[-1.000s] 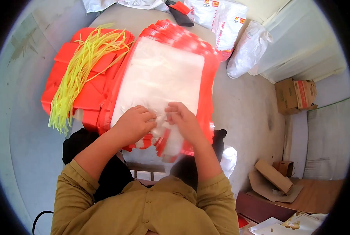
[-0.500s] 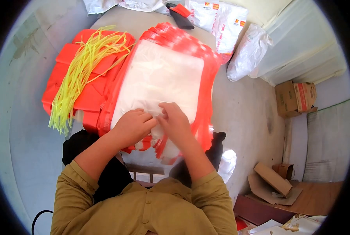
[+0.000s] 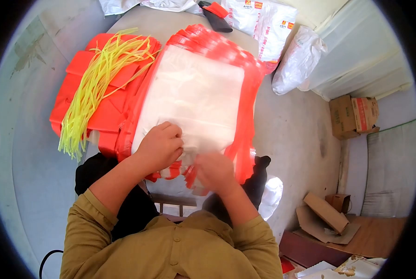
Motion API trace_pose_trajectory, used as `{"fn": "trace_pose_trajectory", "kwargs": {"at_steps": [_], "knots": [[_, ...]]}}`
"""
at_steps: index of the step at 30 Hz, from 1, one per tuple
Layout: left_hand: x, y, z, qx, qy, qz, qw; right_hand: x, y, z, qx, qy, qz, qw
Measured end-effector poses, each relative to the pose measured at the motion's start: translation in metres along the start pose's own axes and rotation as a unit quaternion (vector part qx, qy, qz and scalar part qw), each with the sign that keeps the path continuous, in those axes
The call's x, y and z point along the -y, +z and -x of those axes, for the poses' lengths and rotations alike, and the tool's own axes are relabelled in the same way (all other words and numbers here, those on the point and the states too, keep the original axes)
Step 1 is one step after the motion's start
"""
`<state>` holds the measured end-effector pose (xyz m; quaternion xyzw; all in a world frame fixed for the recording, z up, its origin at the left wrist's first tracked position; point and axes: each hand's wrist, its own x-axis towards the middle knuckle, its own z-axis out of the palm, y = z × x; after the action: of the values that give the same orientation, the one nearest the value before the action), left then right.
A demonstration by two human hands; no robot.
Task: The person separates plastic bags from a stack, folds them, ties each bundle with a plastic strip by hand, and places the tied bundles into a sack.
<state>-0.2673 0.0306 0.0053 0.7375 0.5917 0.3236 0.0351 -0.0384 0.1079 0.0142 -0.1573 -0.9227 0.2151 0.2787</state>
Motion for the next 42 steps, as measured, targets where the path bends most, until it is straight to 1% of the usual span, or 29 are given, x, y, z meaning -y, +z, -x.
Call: {"fn": "trace_pose_trajectory", "kwargs": {"at_steps": [1, 7, 11, 14, 19, 22, 25, 29, 32, 34, 35, 37, 40, 42], "knots": [[-0.001, 0.0, -0.001, -0.003, -0.013, 0.004, 1.0, 0.005, 0.001, -0.001, 0.008, -0.051, 0.01, 0.999], [0.001, 0.006, -0.005, -0.009, -0.041, 0.0, 0.999, 0.005, 0.013, -0.027, -0.01, -0.097, 0.103, 0.99], [0.0, 0.005, -0.007, -0.002, -0.062, -0.002, 0.998, -0.005, 0.016, -0.032, -0.008, -0.093, 0.107, 0.99], [0.006, 0.005, -0.004, 0.034, -0.027, -0.019, 0.999, -0.006, 0.014, -0.034, 0.01, -0.09, 0.118, 0.989], [0.005, -0.006, -0.007, 0.019, -0.003, 0.003, 1.0, -0.014, 0.013, -0.036, 0.013, -0.088, 0.128, 0.988], [0.005, -0.006, -0.007, 0.009, 0.01, -0.012, 1.0, -0.017, 0.01, -0.04, 0.025, -0.07, 0.11, 0.991], [0.008, -0.003, -0.005, -0.006, 0.019, -0.027, 0.999, -0.017, 0.01, -0.042, 0.01, -0.06, 0.09, 0.994], [0.01, -0.003, -0.005, -0.011, 0.028, -0.034, 0.999, -0.011, 0.009, -0.046, -0.009, -0.054, 0.111, 0.992], [0.007, -0.013, -0.007, 0.035, 0.007, -0.034, 0.999, -0.015, 0.01, -0.044, -0.03, -0.043, 0.115, 0.992], [0.006, -0.022, -0.008, -0.004, -0.008, -0.004, 1.0, -0.014, 0.009, -0.046, -0.04, -0.019, 0.107, 0.993], [0.006, -0.026, -0.008, -0.024, -0.015, 0.011, 1.0, -0.013, 0.006, -0.048, -0.032, -0.013, 0.104, 0.994], [0.013, -0.033, -0.005, -0.002, -0.028, 0.018, 0.999, -0.012, -0.001, -0.052, -0.015, -0.003, 0.099, 0.995], [0.026, -0.045, 0.002, 0.045, -0.05, 0.037, 0.997, -0.013, -0.012, -0.054, 0.046, 0.036, 0.088, 0.994], [0.03, -0.054, 0.005, 0.069, -0.068, 0.055, 0.994, -0.011, -0.022, -0.058, 0.109, 0.097, 0.056, 0.988]]}}
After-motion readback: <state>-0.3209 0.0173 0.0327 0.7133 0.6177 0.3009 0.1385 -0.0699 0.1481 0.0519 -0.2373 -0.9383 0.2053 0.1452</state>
